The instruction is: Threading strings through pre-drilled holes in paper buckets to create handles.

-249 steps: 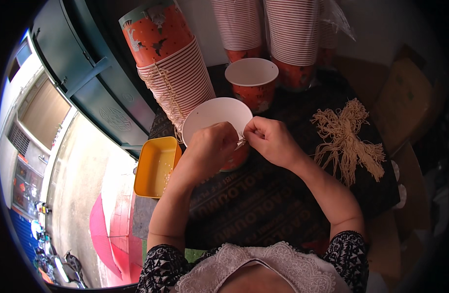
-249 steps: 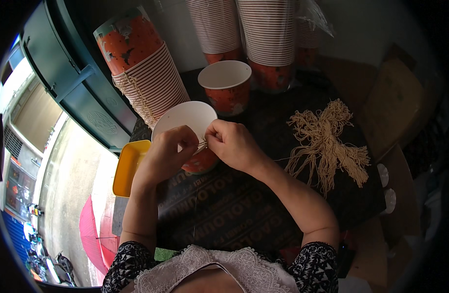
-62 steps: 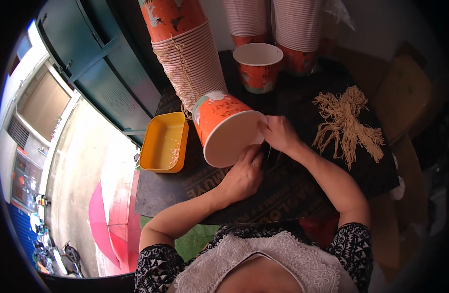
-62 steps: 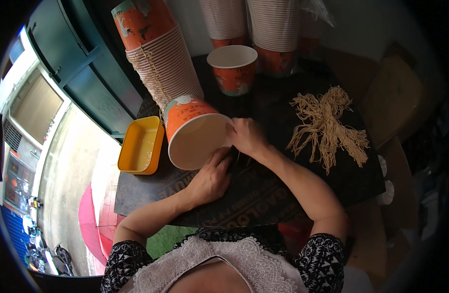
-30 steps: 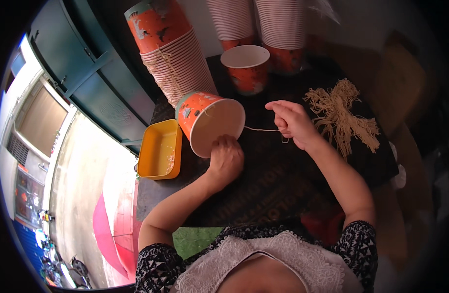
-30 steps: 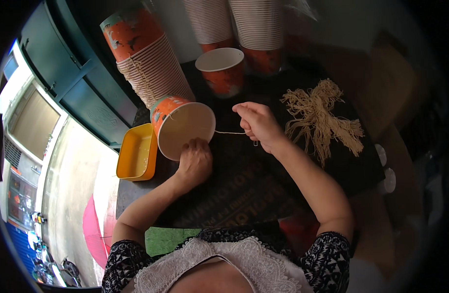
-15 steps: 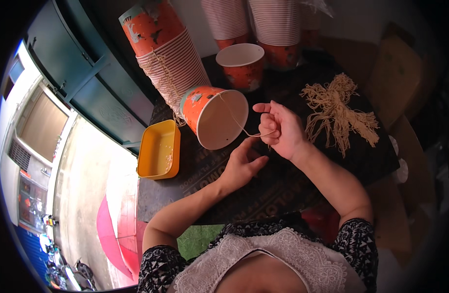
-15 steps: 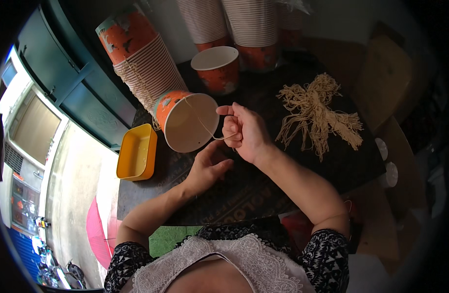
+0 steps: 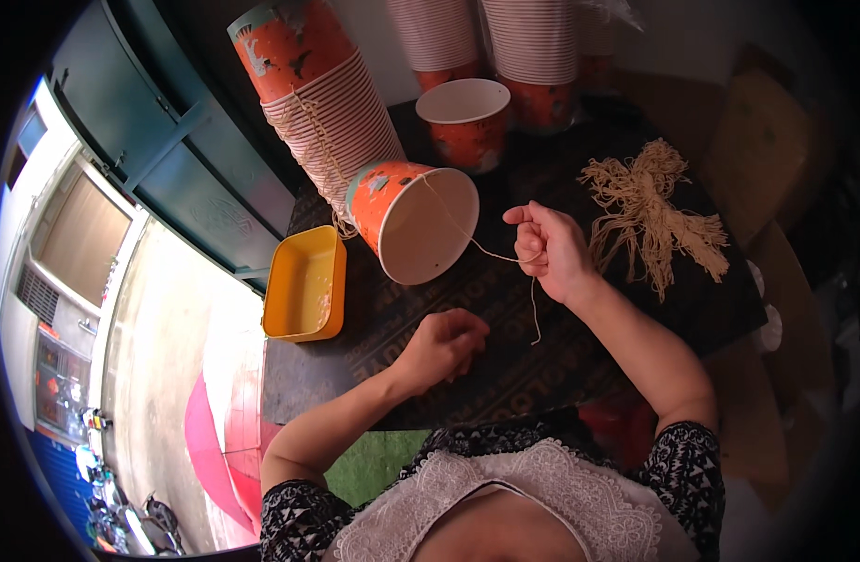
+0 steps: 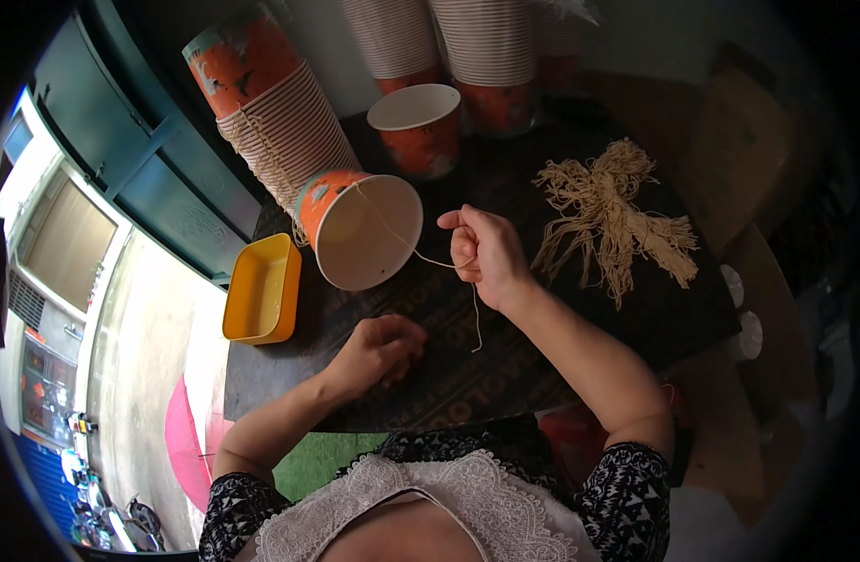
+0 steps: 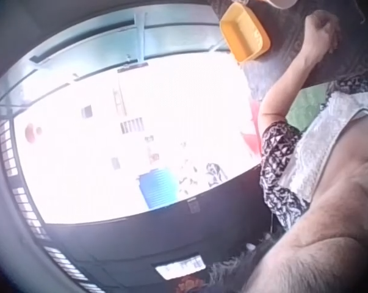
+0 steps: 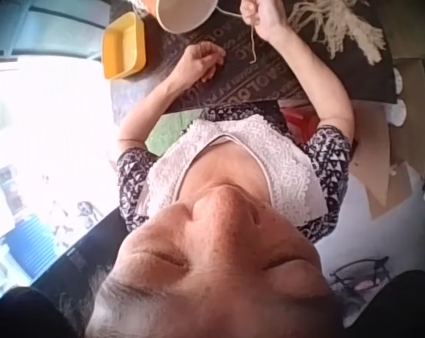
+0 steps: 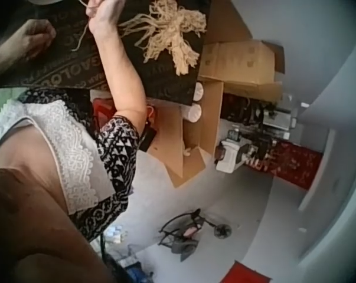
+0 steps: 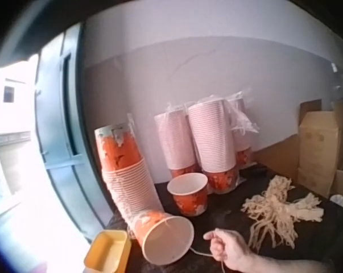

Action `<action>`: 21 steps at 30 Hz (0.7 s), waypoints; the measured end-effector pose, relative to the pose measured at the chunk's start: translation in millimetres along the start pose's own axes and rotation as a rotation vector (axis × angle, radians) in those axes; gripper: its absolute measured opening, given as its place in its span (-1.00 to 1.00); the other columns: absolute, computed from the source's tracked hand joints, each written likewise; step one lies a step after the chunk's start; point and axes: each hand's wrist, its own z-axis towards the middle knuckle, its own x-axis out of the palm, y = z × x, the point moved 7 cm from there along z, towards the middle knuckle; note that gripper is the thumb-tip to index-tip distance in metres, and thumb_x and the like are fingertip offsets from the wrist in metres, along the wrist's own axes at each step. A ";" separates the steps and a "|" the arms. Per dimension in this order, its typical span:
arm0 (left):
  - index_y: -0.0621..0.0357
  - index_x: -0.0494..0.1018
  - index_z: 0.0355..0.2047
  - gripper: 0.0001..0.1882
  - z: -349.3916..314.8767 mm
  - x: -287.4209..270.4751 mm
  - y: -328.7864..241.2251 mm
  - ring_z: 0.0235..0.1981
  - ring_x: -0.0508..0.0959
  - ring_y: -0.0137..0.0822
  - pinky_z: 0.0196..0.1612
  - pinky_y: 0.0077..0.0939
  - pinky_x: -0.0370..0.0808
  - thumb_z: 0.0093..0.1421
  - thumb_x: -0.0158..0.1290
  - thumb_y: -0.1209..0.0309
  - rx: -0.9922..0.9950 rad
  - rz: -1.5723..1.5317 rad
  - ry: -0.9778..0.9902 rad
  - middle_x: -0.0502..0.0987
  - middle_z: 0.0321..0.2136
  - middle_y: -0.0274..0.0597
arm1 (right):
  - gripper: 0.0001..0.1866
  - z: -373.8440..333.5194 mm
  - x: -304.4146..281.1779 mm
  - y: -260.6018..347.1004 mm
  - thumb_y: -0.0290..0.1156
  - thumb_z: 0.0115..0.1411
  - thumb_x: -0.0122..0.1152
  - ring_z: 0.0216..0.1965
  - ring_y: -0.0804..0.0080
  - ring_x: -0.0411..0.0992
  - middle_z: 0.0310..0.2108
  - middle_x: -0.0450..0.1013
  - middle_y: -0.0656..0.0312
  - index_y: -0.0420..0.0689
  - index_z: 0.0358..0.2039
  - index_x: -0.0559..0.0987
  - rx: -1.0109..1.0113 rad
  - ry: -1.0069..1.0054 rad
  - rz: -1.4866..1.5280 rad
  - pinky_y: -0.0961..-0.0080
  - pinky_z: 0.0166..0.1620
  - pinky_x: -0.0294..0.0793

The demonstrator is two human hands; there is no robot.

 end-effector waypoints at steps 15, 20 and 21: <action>0.28 0.46 -0.27 -0.78 21.4 29.9 -13.9 -0.64 0.48 -0.49 -0.62 -0.64 0.45 0.34 -0.04 0.35 0.022 -0.359 0.181 0.51 -0.55 -0.27 | -0.67 7.2 8.0 4.6 -0.19 0.36 -0.14 -0.75 0.72 -0.02 -0.71 0.13 0.49 -0.20 -0.26 0.46 -0.042 -0.007 0.126 0.72 -0.68 -0.08; 0.26 0.49 -0.28 -0.78 5.8 8.9 -8.7 -0.69 0.45 -0.52 -0.69 -0.65 0.39 0.32 -0.04 0.35 -0.078 -0.145 0.075 0.51 -0.60 -0.28 | -0.71 4.8 -9.3 -3.5 -0.23 0.33 -0.10 -0.74 0.69 0.05 -0.71 0.18 0.45 -0.20 -0.29 0.47 -0.006 -0.047 0.068 0.72 -0.67 0.01; 0.25 0.50 -0.27 -0.78 4.0 4.5 -8.4 -0.71 0.44 -0.52 -0.71 -0.64 0.37 0.30 -0.05 0.35 -0.109 -0.064 0.050 0.50 -0.63 -0.30 | -0.71 4.0 -9.8 -5.8 -0.23 0.33 -0.10 -0.74 0.69 0.05 -0.71 0.18 0.45 -0.20 -0.29 0.47 -0.004 -0.048 0.070 0.72 -0.67 0.01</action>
